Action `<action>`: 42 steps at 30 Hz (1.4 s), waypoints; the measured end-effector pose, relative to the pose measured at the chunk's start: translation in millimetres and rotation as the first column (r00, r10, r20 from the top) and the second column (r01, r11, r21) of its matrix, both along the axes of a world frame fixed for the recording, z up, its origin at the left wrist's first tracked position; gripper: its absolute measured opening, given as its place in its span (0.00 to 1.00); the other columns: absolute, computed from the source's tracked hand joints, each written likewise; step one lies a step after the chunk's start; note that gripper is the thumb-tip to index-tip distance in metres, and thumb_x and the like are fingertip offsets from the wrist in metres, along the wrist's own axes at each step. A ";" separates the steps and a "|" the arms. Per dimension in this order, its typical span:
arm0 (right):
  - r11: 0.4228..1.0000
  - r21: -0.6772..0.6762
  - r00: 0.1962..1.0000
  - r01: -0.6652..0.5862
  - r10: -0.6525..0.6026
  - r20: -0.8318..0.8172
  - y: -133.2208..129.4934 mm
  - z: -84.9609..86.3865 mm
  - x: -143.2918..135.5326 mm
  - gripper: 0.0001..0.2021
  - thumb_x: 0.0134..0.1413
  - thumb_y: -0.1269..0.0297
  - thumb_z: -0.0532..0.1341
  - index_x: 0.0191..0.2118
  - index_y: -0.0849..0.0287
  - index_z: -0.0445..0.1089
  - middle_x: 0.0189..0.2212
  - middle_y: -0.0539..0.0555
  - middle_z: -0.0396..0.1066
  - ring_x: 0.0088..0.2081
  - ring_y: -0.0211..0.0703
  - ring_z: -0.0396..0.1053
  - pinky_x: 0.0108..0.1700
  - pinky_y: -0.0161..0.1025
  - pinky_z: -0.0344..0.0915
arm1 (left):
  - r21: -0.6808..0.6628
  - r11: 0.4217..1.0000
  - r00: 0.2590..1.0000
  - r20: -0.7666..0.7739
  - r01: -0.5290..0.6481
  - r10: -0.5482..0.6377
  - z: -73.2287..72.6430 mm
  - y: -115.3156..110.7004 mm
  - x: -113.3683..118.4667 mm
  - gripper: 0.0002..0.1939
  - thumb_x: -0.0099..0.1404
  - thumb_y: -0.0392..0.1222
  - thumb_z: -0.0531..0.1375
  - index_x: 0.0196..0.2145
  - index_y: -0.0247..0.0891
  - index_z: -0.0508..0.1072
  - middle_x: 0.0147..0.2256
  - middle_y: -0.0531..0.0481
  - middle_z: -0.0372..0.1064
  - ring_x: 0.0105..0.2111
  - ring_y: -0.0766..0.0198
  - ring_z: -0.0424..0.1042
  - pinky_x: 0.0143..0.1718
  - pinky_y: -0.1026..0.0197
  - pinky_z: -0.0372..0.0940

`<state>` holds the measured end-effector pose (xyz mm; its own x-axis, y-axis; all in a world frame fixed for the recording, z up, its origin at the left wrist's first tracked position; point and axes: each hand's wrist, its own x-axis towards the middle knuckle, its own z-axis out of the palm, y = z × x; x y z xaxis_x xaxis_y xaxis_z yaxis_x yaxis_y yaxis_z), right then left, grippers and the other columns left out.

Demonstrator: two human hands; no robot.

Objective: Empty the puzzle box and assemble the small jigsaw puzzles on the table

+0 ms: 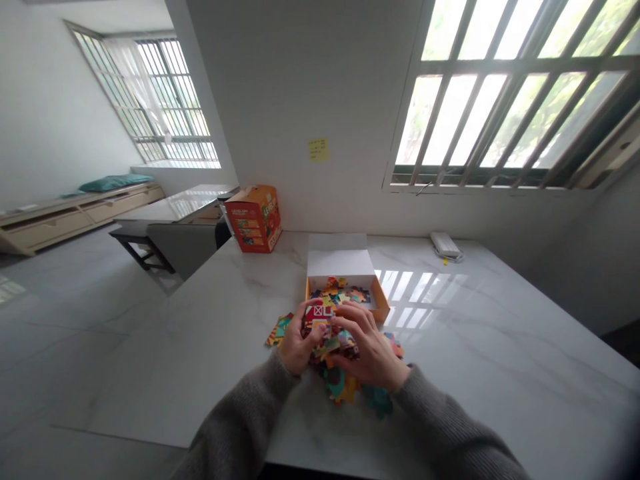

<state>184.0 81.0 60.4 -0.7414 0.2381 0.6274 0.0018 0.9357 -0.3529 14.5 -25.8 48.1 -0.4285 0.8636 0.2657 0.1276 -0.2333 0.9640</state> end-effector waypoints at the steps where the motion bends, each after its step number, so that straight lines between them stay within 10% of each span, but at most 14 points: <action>1: 1.000 -0.004 1.000 0.029 -0.029 -0.006 5.6 -2.4 2.9 0.25 0.56 0.63 0.63 0.59 0.50 0.60 0.57 0.60 0.63 0.63 0.58 0.56 0.62 0.63 0.56 | 0.003 0.999 0.999 0.024 -0.037 0.037 -1.5 -2.2 -6.4 0.25 0.64 0.49 0.59 0.56 0.38 0.63 0.45 0.45 0.73 0.41 0.59 0.75 0.43 0.59 0.71; 8: 0.934 0.044 0.928 0.355 -0.358 0.102 75.0 -25.3 25.9 0.08 0.62 0.67 0.55 0.41 0.54 0.72 0.41 0.56 0.73 0.48 0.52 0.66 0.54 0.54 0.60 | -0.037 0.948 0.944 0.088 -0.315 0.318 -3.5 -13.5 -59.4 0.21 0.62 0.49 0.60 0.50 0.37 0.68 0.36 0.48 0.75 0.29 0.63 0.75 0.32 0.61 0.72; 13: 0.941 -0.017 0.935 0.337 -0.333 0.123 93.5 -34.6 26.0 0.12 0.66 0.64 0.52 0.33 0.55 0.70 0.32 0.56 0.70 0.40 0.50 0.65 0.42 0.45 0.66 | -0.085 0.896 0.875 -0.272 -0.436 0.400 -8.1 -10.6 -76.0 0.18 0.62 0.50 0.60 0.44 0.36 0.72 0.35 0.47 0.75 0.32 0.61 0.74 0.36 0.60 0.70; 22: 0.920 -0.002 0.915 0.392 -0.390 0.101 98.0 -42.8 22.6 0.12 0.67 0.64 0.50 0.34 0.55 0.68 0.33 0.57 0.69 0.41 0.51 0.64 0.44 0.47 0.66 | -0.055 0.886 0.709 -0.623 -0.460 0.330 -26.8 8.3 -80.5 0.12 0.63 0.40 0.56 0.44 0.38 0.73 0.36 0.47 0.73 0.36 0.59 0.72 0.45 0.54 0.67; 27: 0.928 0.004 0.922 0.373 -0.371 0.113 97.1 -43.6 24.9 0.11 0.67 0.65 0.49 0.34 0.55 0.67 0.33 0.56 0.68 0.42 0.51 0.64 0.44 0.46 0.65 | 0.114 0.902 0.676 -0.624 -0.417 0.391 -11.1 11.8 -73.0 0.11 0.65 0.37 0.54 0.43 0.37 0.72 0.40 0.45 0.71 0.41 0.58 0.71 0.44 0.55 0.67; 35: 0.925 0.039 0.917 0.378 -0.380 0.124 94.8 -47.5 24.2 0.10 0.66 0.68 0.49 0.37 0.57 0.66 0.35 0.57 0.69 0.43 0.50 0.63 0.47 0.46 0.62 | -0.187 0.981 0.572 -0.800 0.049 -0.182 48.0 95.3 -52.6 0.15 0.62 0.40 0.59 0.46 0.37 0.73 0.42 0.44 0.73 0.40 0.58 0.73 0.46 0.58 0.67; 42: 0.923 0.052 0.914 0.382 -0.385 0.128 96.0 -49.7 25.4 0.09 0.65 0.70 0.49 0.37 0.57 0.66 0.35 0.56 0.70 0.43 0.48 0.63 0.47 0.44 0.60 | -0.689 0.688 0.197 -0.725 -0.231 -0.660 44.3 172.0 -53.7 0.39 0.43 0.54 0.71 0.54 0.46 0.70 0.54 0.42 0.68 0.50 0.46 0.70 0.52 0.52 0.64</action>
<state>209.4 177.0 10.7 -0.6730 0.5065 0.5389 0.4077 0.8620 -0.3011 -39.2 146.2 92.4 -0.0303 0.9570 -0.2884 0.9975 0.0472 0.0518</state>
